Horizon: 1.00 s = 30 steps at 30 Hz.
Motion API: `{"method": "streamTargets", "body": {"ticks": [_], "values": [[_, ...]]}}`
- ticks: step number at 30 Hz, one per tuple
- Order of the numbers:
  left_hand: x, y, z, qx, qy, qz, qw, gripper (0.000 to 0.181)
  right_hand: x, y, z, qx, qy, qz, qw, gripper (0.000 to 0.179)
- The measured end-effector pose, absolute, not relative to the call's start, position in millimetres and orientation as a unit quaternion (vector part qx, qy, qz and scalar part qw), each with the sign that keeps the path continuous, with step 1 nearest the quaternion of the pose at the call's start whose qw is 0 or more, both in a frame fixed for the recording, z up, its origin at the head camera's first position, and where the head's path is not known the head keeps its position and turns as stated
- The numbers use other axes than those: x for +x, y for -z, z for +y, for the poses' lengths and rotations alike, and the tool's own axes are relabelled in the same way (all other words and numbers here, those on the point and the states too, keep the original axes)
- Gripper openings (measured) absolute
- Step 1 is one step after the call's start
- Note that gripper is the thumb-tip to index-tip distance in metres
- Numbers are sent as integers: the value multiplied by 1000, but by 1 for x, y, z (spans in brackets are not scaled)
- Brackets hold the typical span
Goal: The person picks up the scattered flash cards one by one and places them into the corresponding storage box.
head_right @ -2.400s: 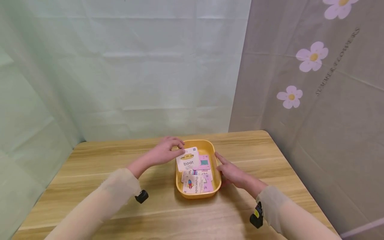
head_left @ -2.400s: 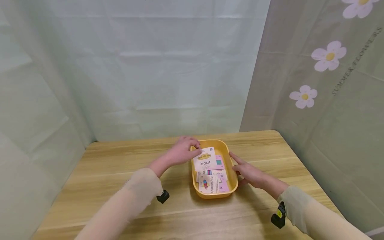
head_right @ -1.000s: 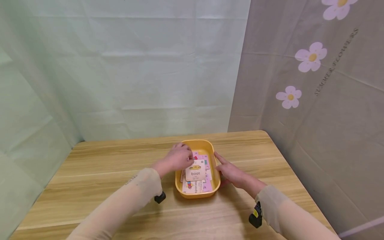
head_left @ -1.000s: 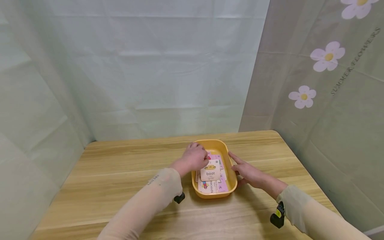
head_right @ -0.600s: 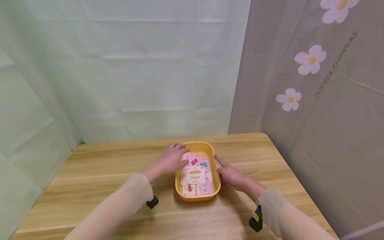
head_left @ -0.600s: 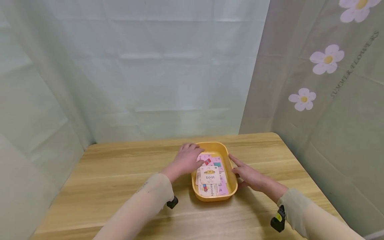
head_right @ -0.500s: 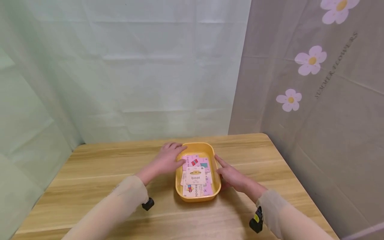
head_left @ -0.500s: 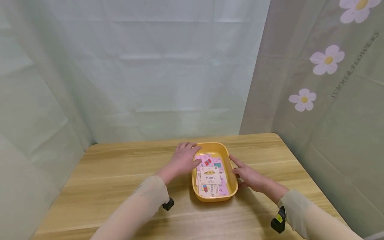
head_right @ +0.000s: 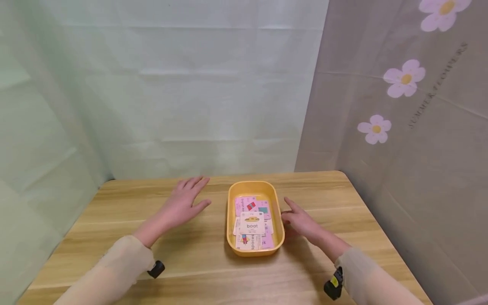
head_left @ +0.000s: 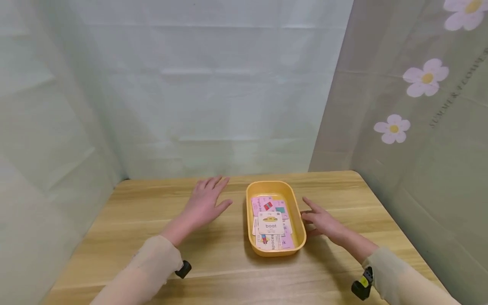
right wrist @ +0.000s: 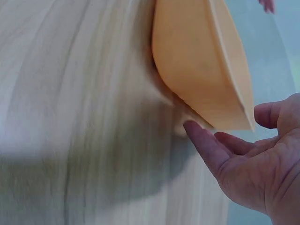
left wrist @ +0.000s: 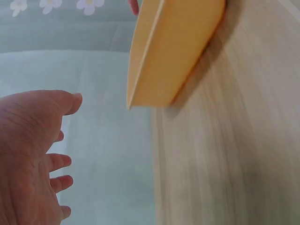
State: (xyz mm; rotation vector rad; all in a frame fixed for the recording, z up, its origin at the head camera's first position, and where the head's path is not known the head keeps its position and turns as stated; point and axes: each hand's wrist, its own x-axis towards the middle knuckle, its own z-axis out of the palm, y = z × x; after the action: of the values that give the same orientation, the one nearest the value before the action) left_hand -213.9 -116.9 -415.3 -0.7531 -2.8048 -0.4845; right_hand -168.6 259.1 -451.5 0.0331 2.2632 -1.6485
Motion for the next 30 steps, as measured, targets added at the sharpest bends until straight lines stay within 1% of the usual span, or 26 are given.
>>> {"method": "streamTargets", "body": {"ticks": [4, 11, 16, 20, 25, 30], "values": [[-206, 424, -142, -239, 158, -953, 102, 73, -164, 447, 278, -17, 560, 816, 139, 71], [-187, 443, -186, -187, 133, -969, 87, 74, -145, 449, 319, -34, 440, 895, 70, 77], [-181, 454, -209, -157, 123, -978, 66, 76, -131, 459, 344, -64, 357, 932, -3, 74], [-184, 459, -221, -153, 114, -979, 68, 77, -124, 465, 361, -71, 267, 960, -48, 72], [-180, 463, -234, -138, 111, -982, 64, 79, -124, 466, 368, -62, 155, 983, -74, 71], [-175, 465, -245, -124, 116, -984, 61, 80, -130, 470, 363, -69, 132, 986, -71, 70]]}}
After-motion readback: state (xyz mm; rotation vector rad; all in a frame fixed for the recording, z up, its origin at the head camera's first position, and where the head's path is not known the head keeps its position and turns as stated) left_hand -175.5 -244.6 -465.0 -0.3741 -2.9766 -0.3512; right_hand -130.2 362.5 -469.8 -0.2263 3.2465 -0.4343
